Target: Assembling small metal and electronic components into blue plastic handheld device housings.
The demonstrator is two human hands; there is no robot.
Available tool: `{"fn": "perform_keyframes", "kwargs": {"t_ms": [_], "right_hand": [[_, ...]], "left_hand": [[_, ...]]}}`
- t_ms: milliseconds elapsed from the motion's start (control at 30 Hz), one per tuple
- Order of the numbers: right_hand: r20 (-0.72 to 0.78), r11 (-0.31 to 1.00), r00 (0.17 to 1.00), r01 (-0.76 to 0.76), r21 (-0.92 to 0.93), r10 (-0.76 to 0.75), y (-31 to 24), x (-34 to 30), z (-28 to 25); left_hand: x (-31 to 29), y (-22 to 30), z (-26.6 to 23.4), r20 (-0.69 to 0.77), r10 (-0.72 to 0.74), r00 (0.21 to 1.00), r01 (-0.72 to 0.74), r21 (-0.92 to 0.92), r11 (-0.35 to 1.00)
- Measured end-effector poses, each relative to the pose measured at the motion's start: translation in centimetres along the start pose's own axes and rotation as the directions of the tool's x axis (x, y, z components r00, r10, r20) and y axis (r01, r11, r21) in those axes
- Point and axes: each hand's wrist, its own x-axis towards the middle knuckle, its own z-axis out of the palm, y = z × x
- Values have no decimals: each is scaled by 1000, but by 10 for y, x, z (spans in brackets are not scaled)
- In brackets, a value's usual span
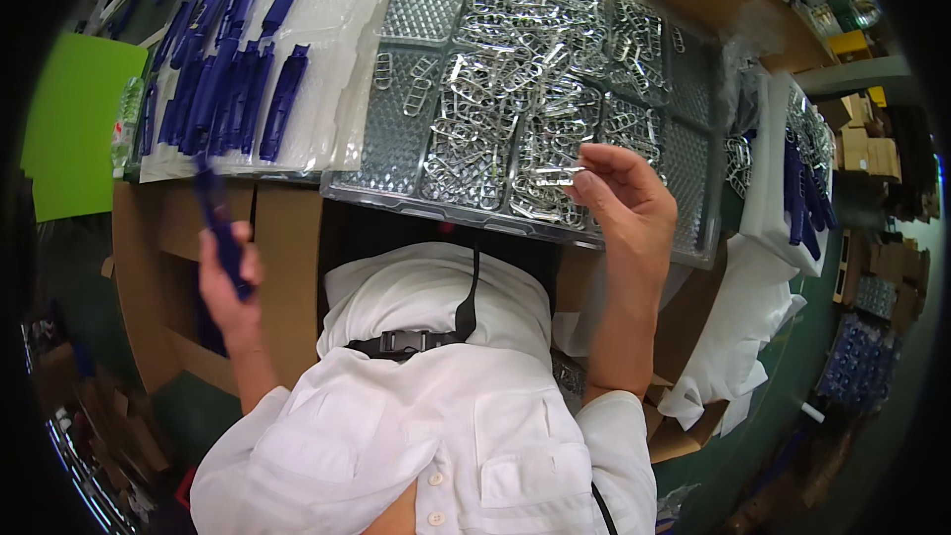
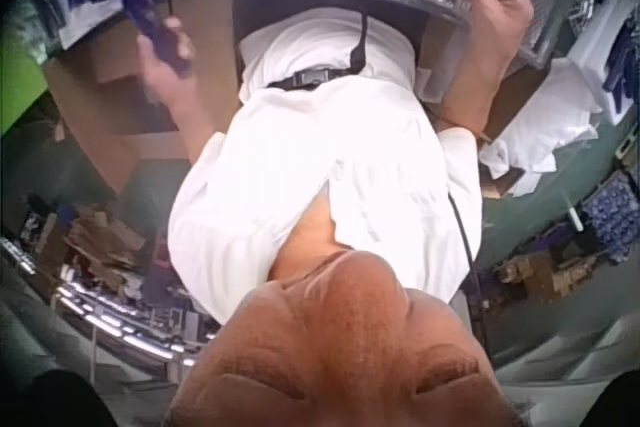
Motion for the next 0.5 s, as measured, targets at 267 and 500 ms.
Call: {"fn": "perform_keyframes", "kwargs": {"t_ms": [267, 500], "right_hand": [[308, 802, 875, 472, -365, -375, -60, -33, 32], [372, 608, 849, 529, -592, -376, -50, -37, 43]], "left_hand": [[-16, -74, 156, 685, -528, 503, 488, 279, 827], [-19, -67, 164, 696, -559, 451, 397, 405, 824]]}}
